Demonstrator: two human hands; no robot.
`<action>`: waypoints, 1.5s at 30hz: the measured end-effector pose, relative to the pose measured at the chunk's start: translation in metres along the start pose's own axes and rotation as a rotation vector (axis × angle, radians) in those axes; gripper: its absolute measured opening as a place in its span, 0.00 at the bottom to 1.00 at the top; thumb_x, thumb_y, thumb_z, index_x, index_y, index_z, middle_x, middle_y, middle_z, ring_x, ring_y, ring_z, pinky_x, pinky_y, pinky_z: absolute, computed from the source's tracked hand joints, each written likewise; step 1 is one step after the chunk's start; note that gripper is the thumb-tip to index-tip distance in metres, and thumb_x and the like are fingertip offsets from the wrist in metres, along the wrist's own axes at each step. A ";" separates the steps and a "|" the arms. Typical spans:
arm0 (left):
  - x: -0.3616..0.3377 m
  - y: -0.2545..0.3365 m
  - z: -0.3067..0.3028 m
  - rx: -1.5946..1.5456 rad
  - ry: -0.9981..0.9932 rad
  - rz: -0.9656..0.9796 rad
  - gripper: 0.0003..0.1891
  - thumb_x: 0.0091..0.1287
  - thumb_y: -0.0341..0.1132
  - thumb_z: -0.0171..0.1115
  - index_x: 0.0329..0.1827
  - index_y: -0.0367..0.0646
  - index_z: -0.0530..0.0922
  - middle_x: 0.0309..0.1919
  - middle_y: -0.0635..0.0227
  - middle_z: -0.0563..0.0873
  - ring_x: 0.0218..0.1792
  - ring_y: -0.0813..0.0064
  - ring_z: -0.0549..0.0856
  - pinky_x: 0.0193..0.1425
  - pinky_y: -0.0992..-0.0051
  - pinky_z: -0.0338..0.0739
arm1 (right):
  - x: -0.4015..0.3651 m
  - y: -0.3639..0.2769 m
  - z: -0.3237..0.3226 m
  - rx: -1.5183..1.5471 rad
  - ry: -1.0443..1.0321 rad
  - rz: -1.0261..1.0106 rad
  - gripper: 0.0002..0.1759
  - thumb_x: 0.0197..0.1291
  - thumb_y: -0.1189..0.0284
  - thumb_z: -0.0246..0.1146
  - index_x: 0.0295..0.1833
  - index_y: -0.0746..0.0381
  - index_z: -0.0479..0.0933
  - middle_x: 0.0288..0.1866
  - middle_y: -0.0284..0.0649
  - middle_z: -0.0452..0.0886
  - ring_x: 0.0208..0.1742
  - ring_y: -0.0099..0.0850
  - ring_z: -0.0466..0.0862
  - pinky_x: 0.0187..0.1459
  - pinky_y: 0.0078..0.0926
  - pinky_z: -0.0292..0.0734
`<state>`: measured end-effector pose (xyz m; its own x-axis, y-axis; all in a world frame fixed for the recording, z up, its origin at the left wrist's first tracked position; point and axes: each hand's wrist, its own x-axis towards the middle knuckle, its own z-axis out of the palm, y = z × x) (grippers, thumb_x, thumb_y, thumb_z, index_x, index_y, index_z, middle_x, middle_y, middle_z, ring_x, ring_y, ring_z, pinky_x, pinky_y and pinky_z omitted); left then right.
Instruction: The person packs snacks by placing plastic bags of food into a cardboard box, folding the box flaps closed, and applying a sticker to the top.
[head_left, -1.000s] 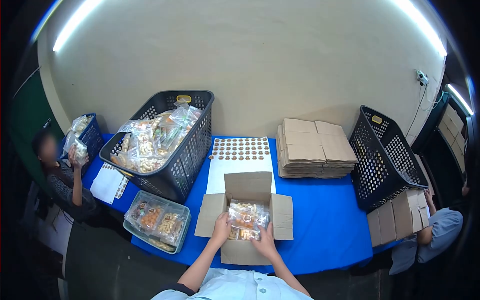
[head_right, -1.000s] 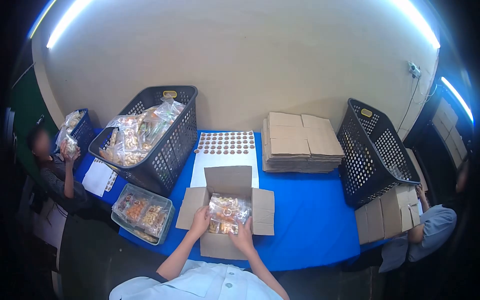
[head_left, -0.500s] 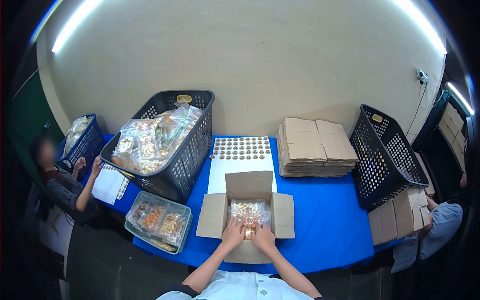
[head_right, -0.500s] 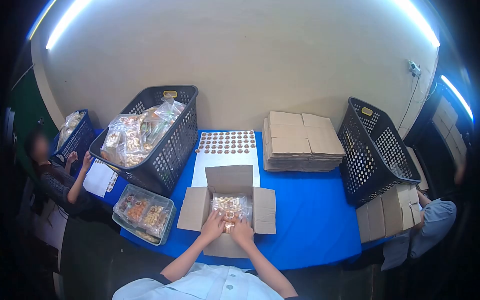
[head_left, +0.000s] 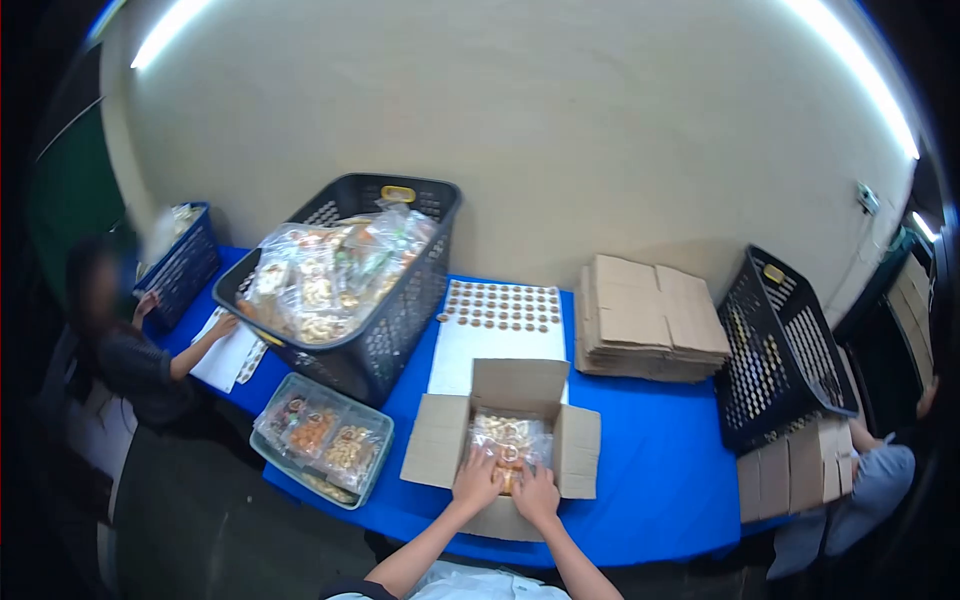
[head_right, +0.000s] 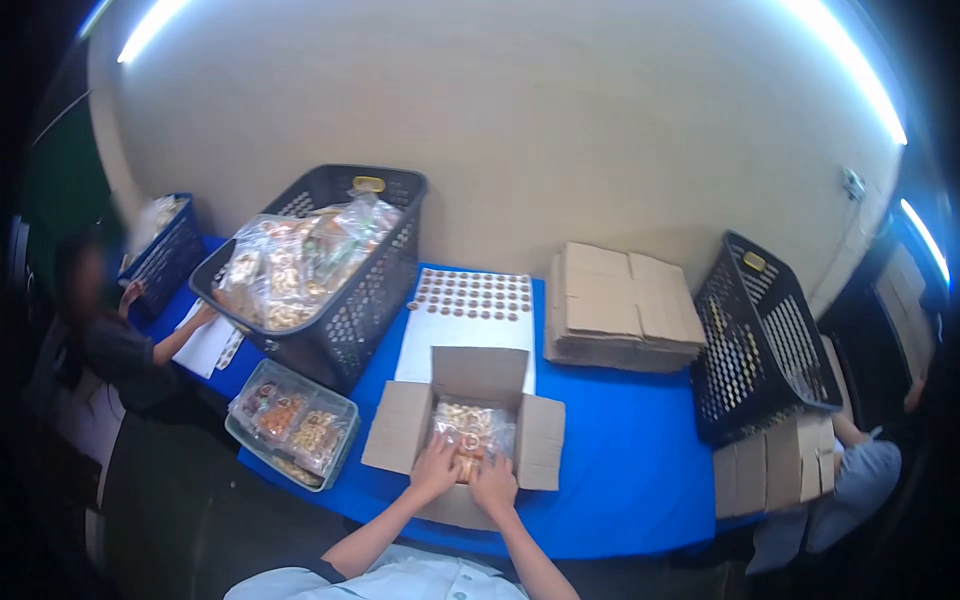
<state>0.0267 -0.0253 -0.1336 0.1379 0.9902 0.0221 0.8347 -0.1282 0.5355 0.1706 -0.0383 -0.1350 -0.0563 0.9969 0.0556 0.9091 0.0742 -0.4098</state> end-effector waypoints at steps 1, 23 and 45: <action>-0.001 0.002 0.000 -0.004 0.022 -0.005 0.28 0.58 0.40 0.52 0.64 0.51 0.65 0.67 0.57 0.61 0.67 0.53 0.59 0.65 0.57 0.60 | -0.002 -0.001 0.001 0.014 -0.002 0.006 0.23 0.52 0.63 0.54 0.54 0.59 0.73 0.59 0.52 0.68 0.57 0.47 0.69 0.52 0.41 0.72; -0.063 -0.014 -0.067 -0.592 0.433 0.088 0.09 0.59 0.25 0.56 0.41 0.41 0.79 0.47 0.64 0.79 0.45 0.65 0.81 0.47 0.73 0.76 | 0.042 0.019 -0.006 0.064 -0.442 -0.033 0.31 0.50 0.54 0.61 0.51 0.70 0.71 0.53 0.56 0.71 0.55 0.50 0.71 0.58 0.39 0.66; -0.200 -0.123 -0.183 -0.358 1.422 -0.537 0.07 0.58 0.18 0.49 0.32 0.32 0.76 0.33 0.61 0.79 0.34 0.73 0.80 0.39 0.79 0.75 | 0.253 -0.456 -0.075 0.911 -0.240 -1.031 0.13 0.55 0.73 0.58 0.44 0.68 0.76 0.40 0.41 0.80 0.36 0.25 0.79 0.37 0.22 0.75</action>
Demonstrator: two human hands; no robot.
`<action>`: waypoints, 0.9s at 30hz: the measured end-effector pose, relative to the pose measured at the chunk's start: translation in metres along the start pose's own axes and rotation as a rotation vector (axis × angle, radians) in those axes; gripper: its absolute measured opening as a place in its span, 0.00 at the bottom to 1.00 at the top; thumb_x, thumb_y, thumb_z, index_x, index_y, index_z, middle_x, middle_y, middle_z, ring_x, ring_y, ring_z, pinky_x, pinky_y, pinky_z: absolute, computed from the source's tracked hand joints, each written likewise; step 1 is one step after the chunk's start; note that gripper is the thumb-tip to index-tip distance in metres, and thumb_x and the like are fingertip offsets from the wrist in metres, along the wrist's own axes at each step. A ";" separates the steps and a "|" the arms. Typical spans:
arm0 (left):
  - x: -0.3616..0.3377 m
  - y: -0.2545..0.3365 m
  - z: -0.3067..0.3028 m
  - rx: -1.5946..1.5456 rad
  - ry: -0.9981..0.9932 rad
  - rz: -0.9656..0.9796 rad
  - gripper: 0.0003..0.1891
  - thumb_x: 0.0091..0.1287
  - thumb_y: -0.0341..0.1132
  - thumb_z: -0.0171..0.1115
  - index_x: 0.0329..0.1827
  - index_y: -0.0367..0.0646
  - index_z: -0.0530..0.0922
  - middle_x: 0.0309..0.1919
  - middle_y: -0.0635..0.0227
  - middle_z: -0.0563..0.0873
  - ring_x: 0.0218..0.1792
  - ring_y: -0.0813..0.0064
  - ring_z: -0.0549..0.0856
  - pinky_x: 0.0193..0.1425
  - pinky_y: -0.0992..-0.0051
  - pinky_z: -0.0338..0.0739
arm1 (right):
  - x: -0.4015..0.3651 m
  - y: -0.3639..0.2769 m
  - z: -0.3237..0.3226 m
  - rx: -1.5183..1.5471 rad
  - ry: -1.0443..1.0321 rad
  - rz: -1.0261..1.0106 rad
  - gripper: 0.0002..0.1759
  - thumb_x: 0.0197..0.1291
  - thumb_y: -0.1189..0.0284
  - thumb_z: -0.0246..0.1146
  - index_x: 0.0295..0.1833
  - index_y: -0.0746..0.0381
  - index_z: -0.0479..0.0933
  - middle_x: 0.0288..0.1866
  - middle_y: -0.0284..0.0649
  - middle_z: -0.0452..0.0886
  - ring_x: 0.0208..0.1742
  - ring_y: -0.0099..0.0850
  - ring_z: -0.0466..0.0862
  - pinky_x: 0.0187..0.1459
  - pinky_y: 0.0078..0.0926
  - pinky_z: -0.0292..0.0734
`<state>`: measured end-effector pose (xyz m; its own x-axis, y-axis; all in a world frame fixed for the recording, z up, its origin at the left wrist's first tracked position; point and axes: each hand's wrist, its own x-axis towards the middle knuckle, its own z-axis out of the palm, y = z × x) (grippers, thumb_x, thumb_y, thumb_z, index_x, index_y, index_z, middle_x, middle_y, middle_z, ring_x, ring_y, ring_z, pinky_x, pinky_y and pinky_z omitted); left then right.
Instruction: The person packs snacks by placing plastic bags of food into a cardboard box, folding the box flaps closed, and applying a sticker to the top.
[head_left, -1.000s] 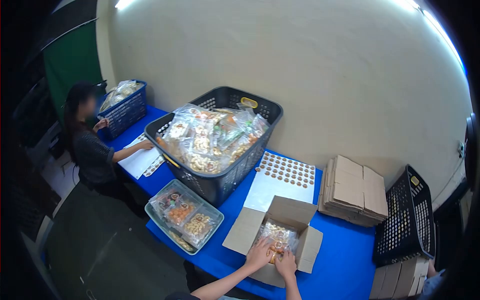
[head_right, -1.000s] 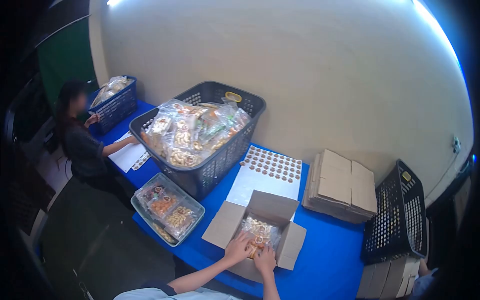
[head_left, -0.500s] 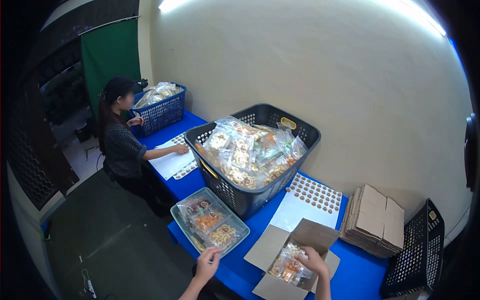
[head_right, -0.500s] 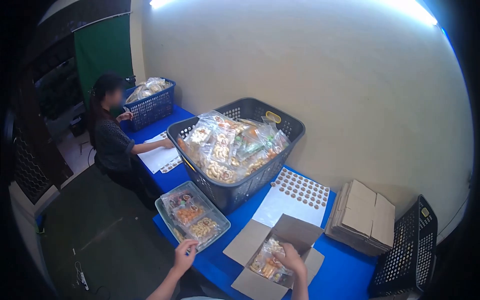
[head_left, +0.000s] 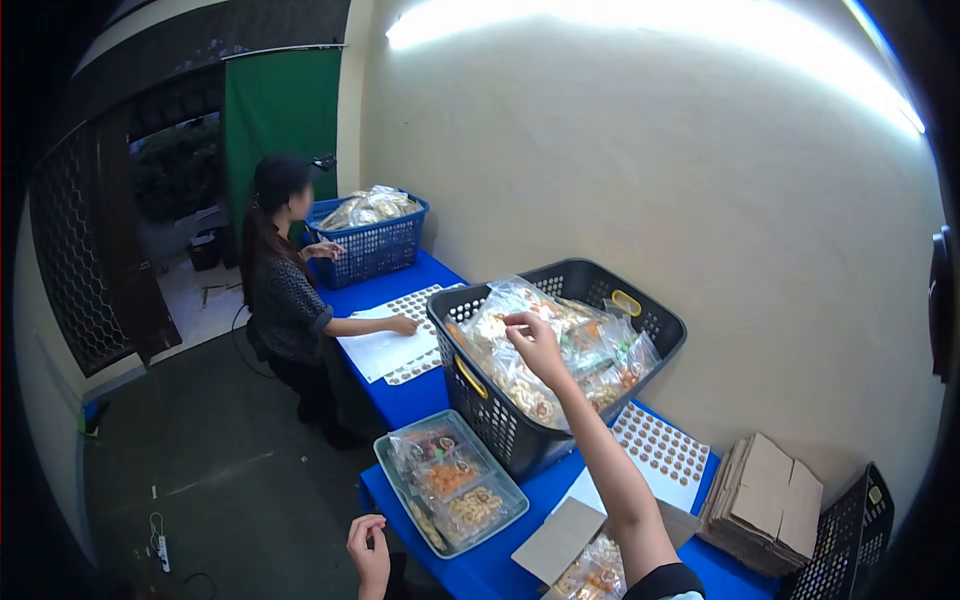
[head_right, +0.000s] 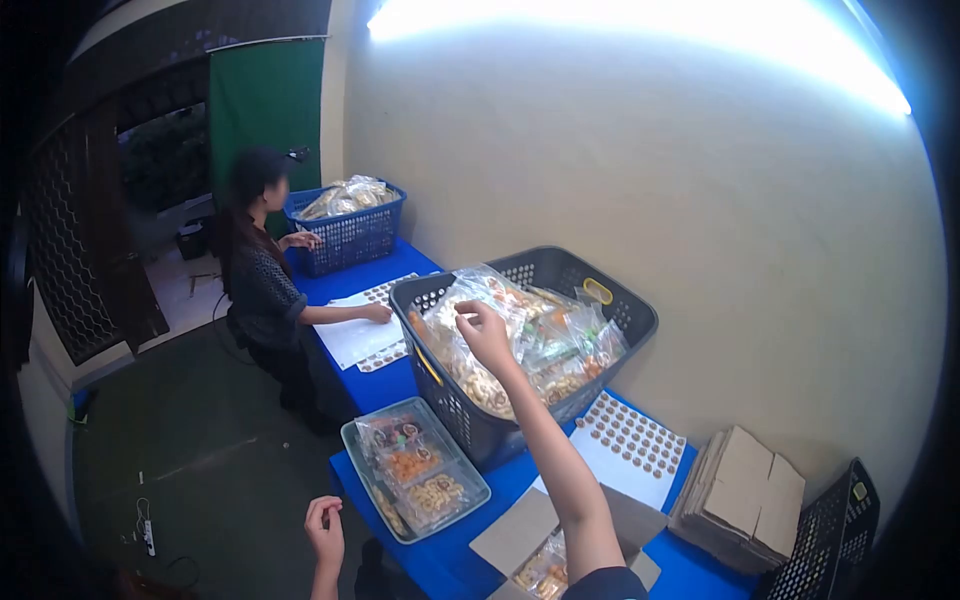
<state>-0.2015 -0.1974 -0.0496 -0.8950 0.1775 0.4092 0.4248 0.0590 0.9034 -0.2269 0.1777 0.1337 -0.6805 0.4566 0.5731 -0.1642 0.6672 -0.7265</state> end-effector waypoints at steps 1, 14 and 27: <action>-0.001 -0.001 0.000 0.000 -0.003 -0.007 0.07 0.58 0.18 0.49 0.32 0.32 0.76 0.34 0.62 0.79 0.34 0.75 0.80 0.39 0.79 0.75 | 0.017 0.012 0.014 -0.053 0.032 0.074 0.13 0.54 0.72 0.59 0.43 0.69 0.76 0.40 0.44 0.81 0.35 0.28 0.80 0.37 0.24 0.75; -0.012 -0.030 0.044 -0.108 -0.111 -0.097 0.06 0.59 0.19 0.51 0.32 0.32 0.77 0.30 0.61 0.81 0.32 0.75 0.81 0.37 0.80 0.75 | 0.003 0.090 0.034 -0.485 -0.154 0.002 0.10 0.41 0.71 0.62 0.35 0.57 0.79 0.50 0.54 0.71 0.53 0.49 0.71 0.55 0.41 0.66; -0.023 -0.021 0.074 -0.117 -0.259 -0.170 0.07 0.60 0.20 0.50 0.32 0.32 0.78 0.30 0.63 0.81 0.32 0.77 0.81 0.38 0.81 0.74 | 0.010 0.086 0.033 -0.421 -0.120 0.014 0.26 0.52 0.78 0.55 0.61 0.62 0.67 0.68 0.58 0.55 0.66 0.54 0.60 0.66 0.38 0.57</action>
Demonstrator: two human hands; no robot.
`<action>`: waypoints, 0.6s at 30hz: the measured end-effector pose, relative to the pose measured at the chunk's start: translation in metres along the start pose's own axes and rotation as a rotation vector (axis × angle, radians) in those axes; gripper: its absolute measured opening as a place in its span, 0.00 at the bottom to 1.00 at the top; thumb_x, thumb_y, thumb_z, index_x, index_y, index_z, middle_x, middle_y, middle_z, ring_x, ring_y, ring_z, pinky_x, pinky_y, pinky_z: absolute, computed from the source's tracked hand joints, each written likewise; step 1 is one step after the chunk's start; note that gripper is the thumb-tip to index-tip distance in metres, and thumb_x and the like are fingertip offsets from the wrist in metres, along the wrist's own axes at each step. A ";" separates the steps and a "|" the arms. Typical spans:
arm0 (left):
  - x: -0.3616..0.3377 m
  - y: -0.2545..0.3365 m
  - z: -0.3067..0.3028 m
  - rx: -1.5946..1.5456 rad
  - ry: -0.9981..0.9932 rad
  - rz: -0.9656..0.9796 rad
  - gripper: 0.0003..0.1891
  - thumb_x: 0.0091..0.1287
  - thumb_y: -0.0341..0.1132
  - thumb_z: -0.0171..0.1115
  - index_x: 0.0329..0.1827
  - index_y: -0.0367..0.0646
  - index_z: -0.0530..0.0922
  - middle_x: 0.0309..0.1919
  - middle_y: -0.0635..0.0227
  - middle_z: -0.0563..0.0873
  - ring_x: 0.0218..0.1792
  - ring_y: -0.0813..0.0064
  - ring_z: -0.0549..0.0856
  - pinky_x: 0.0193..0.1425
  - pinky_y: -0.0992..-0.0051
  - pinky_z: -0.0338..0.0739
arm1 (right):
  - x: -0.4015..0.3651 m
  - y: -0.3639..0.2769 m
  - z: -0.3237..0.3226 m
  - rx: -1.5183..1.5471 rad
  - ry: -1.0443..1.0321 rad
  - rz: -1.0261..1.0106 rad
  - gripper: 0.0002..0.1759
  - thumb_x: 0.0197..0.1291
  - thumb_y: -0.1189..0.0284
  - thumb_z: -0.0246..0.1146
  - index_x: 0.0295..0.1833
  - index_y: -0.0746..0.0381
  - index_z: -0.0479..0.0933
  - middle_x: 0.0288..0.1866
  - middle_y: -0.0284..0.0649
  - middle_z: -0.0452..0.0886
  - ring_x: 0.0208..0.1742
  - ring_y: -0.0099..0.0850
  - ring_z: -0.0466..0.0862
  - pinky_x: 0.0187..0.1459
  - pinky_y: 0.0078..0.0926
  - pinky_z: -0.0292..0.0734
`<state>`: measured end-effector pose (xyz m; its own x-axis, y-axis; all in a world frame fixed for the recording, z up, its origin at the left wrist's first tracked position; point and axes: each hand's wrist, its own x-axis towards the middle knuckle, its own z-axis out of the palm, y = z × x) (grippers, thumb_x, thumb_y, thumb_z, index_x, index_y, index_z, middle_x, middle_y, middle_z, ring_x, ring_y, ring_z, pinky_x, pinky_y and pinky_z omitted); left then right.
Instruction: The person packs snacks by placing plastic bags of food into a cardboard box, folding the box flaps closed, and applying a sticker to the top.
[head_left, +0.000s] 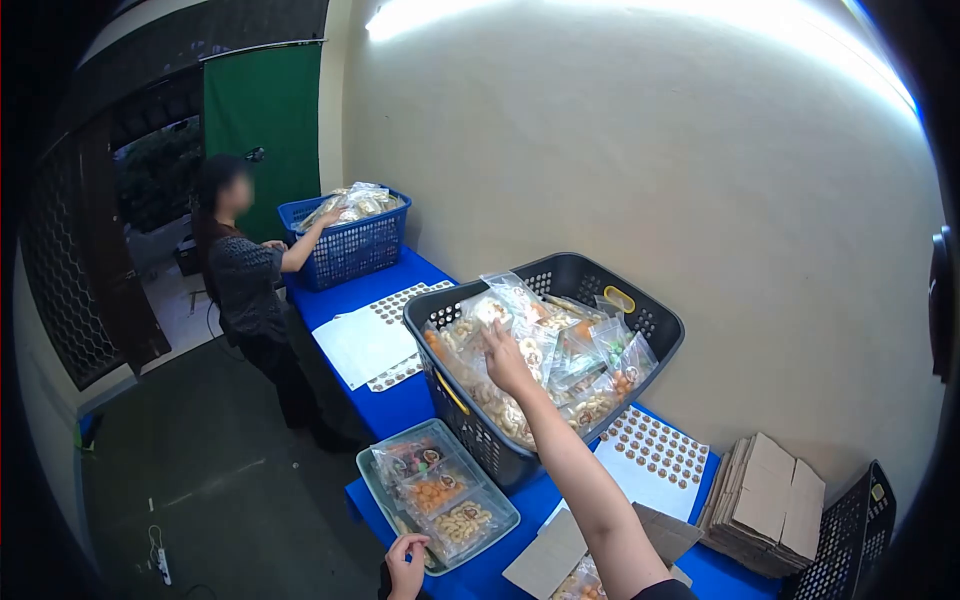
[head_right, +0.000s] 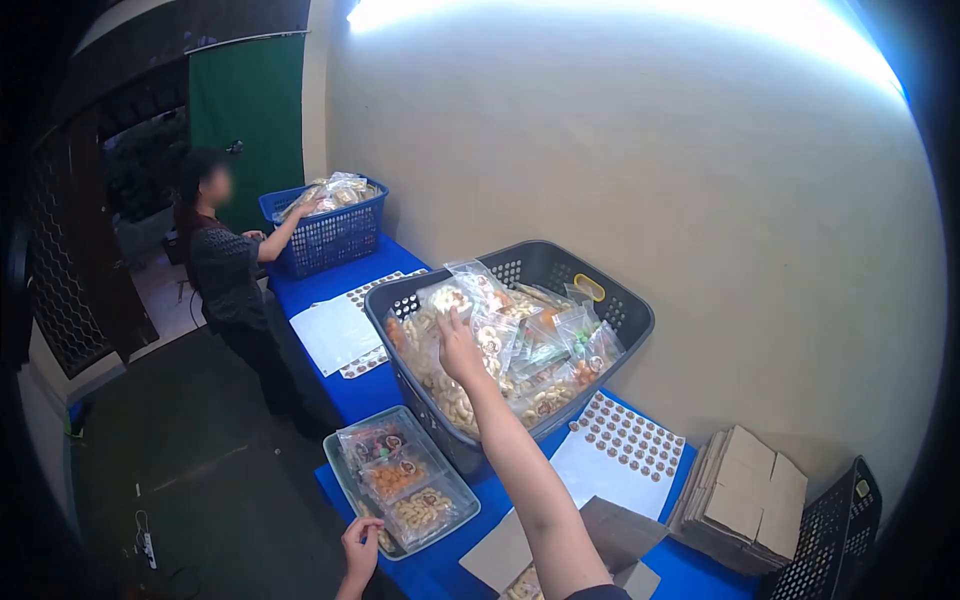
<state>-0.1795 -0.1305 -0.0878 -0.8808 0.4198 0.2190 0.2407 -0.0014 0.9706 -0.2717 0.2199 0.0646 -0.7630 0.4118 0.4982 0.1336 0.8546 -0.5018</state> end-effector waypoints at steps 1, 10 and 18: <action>0.001 -0.001 0.000 0.017 -0.008 -0.007 0.07 0.60 0.20 0.50 0.32 0.32 0.78 0.30 0.63 0.81 0.32 0.77 0.81 0.38 0.81 0.74 | 0.002 -0.003 -0.005 0.022 0.122 -0.032 0.25 0.52 0.79 0.55 0.59 0.64 0.68 0.66 0.60 0.58 0.65 0.51 0.63 0.65 0.36 0.59; 0.009 0.025 0.005 0.037 -0.089 0.060 0.06 0.59 0.20 0.51 0.31 0.34 0.78 0.30 0.64 0.82 0.32 0.77 0.81 0.36 0.80 0.73 | -0.016 -0.037 -0.034 0.322 0.407 0.021 0.15 0.55 0.76 0.56 0.49 0.67 0.74 0.61 0.56 0.67 0.62 0.46 0.68 0.60 0.40 0.64; -0.011 0.022 0.026 -0.400 -0.234 -0.115 0.09 0.65 0.28 0.53 0.45 0.33 0.74 0.37 0.60 0.81 0.39 0.73 0.82 0.46 0.75 0.76 | -0.198 -0.114 -0.107 0.537 0.588 -0.090 0.04 0.57 0.81 0.54 0.32 0.69 0.73 0.54 0.51 0.74 0.55 0.36 0.75 0.56 0.28 0.67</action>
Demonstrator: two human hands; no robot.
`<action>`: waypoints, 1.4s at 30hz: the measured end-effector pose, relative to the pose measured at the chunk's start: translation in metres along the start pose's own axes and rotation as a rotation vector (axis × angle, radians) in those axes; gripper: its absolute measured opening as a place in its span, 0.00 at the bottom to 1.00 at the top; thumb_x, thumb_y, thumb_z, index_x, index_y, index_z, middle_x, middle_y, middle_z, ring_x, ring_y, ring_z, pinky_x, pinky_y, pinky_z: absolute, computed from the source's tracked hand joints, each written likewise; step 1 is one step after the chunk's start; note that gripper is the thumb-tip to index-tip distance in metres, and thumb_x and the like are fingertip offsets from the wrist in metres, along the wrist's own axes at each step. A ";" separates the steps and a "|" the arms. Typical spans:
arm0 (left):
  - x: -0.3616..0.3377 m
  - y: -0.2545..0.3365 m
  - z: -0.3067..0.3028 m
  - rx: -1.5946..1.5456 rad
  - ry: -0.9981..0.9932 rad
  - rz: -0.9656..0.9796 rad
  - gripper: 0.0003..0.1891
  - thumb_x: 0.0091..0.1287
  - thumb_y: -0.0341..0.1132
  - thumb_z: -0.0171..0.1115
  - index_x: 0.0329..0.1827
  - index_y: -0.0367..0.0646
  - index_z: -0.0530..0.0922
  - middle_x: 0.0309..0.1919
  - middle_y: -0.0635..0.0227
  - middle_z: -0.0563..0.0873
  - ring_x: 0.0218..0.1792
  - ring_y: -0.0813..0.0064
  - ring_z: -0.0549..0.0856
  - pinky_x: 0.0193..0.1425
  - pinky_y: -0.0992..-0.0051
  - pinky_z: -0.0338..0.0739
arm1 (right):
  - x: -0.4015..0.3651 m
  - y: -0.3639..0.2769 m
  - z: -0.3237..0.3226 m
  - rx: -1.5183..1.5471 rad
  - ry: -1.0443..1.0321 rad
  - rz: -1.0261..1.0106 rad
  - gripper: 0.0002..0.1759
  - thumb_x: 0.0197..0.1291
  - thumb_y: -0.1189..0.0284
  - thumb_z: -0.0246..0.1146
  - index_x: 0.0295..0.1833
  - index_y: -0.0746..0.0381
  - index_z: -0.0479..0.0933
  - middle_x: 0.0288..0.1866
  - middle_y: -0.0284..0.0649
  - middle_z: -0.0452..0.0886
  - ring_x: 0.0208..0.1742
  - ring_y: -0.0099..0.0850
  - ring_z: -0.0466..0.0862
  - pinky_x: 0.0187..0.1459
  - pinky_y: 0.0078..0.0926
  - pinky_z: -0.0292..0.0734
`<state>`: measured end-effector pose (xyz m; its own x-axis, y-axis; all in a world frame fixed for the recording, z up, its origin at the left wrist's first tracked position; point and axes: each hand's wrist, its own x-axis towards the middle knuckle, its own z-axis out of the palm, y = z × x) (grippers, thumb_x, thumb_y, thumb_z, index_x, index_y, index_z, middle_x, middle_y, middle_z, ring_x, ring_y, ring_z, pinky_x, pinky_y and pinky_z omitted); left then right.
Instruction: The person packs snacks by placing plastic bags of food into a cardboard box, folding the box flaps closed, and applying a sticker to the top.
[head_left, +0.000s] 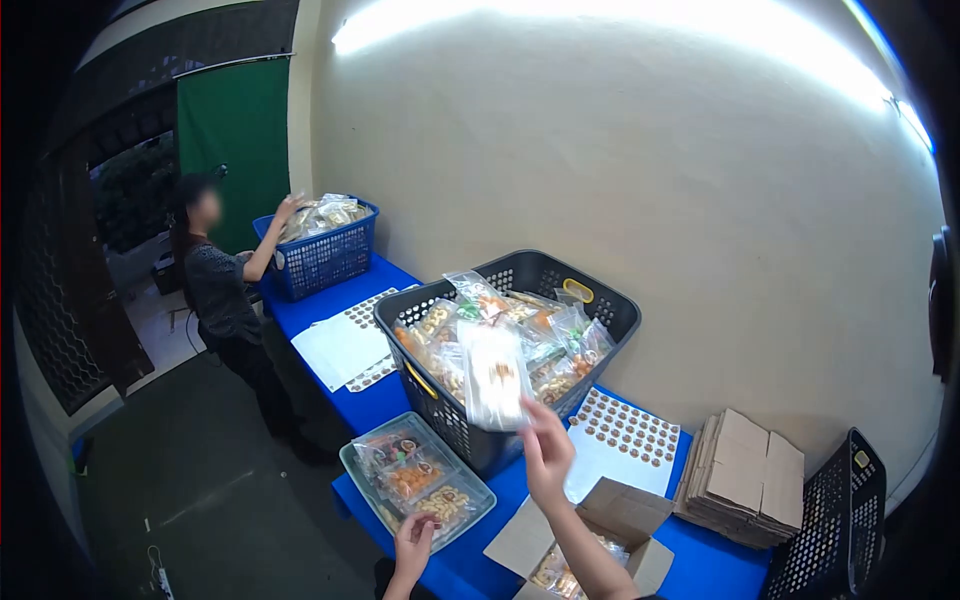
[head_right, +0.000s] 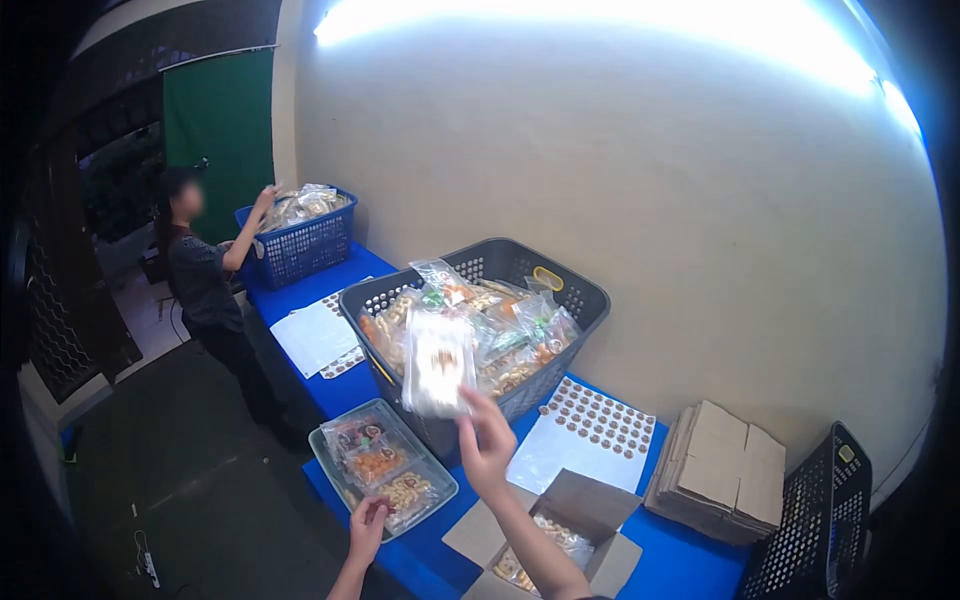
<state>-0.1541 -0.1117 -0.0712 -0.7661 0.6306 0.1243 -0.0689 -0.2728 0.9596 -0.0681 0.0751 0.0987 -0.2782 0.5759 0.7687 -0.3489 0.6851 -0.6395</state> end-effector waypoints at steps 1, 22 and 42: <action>-0.003 0.005 0.007 -0.069 -0.054 -0.104 0.12 0.67 0.32 0.51 0.48 0.33 0.72 0.39 0.59 0.81 0.41 0.71 0.82 0.48 0.74 0.76 | -0.021 -0.014 -0.023 -0.032 -0.068 0.011 0.02 0.54 0.81 0.55 0.31 0.69 0.73 0.54 0.53 0.74 0.56 0.38 0.74 0.57 0.31 0.66; -0.058 -0.002 0.188 -0.187 -0.857 -0.565 0.22 0.59 0.26 0.62 0.55 0.34 0.66 0.46 0.63 0.77 0.46 0.78 0.80 0.47 0.80 0.76 | -0.221 -0.100 -0.165 -0.111 0.749 0.659 0.05 0.58 0.75 0.57 0.34 0.67 0.73 0.41 0.43 0.79 0.42 0.26 0.78 0.46 0.20 0.71; -0.073 0.001 0.193 0.078 -0.994 -0.309 0.16 0.62 0.37 0.62 0.48 0.35 0.76 0.37 0.71 0.82 0.37 0.87 0.79 0.40 0.84 0.74 | -0.219 -0.071 -0.165 -0.037 0.605 0.738 0.10 0.59 0.73 0.61 0.42 0.69 0.77 0.35 0.34 0.80 0.35 0.17 0.76 0.38 0.15 0.70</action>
<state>0.0254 -0.0176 -0.0306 0.1512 0.9884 -0.0115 -0.1036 0.0275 0.9942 0.1654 -0.0261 -0.0254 0.0968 0.9944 0.0419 -0.2393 0.0641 -0.9688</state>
